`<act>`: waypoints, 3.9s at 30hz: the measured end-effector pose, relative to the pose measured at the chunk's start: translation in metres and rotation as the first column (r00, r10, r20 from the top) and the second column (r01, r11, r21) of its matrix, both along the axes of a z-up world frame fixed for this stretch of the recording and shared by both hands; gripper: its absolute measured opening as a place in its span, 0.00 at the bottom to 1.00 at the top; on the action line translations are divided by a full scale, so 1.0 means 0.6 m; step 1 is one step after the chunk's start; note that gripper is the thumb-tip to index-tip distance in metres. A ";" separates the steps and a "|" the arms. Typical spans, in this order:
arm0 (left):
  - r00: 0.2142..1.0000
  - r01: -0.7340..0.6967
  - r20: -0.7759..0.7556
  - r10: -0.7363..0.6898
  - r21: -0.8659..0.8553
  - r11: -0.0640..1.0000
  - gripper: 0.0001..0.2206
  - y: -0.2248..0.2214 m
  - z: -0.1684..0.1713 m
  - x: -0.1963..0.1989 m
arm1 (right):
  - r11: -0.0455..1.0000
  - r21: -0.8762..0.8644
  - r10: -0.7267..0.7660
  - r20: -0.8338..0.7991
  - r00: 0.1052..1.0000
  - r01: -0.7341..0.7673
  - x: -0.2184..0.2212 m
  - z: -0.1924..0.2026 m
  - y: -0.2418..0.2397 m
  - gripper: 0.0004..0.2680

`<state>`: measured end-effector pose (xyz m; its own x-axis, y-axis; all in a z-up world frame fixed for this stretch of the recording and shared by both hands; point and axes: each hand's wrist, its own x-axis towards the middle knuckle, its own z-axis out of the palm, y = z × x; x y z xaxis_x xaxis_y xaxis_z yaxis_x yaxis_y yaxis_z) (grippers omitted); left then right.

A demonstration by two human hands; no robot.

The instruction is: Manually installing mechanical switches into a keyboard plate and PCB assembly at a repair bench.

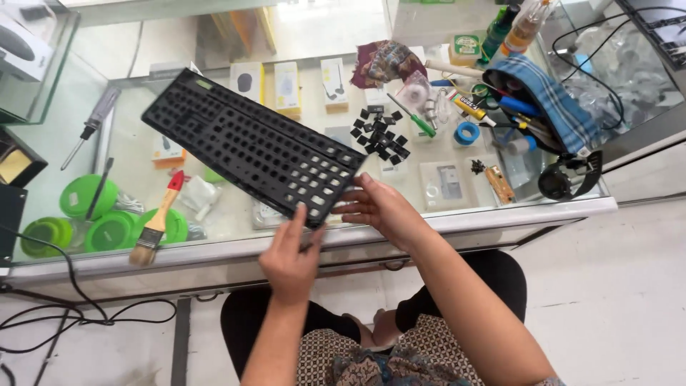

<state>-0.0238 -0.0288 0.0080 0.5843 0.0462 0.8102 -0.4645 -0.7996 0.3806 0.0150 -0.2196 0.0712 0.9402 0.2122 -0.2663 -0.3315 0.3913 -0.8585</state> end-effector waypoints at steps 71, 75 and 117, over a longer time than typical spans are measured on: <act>0.856 0.075 -0.477 -0.199 -0.267 0.961 0.09 -0.079 0.133 0.053 | 0.915 0.219 -0.383 0.207 0.900 0.339 0.021 -0.017 0.020 0.10; 0.920 0.078 -0.366 -0.137 -0.170 0.982 0.11 -0.089 0.126 0.054 | 0.915 0.204 -0.389 0.205 0.898 0.349 0.022 -0.028 0.017 0.10; 0.944 0.044 -0.321 -0.079 -0.117 0.992 0.11 -0.092 0.114 0.066 | 0.904 0.209 -0.413 0.194 0.890 0.374 0.023 -0.027 0.023 0.10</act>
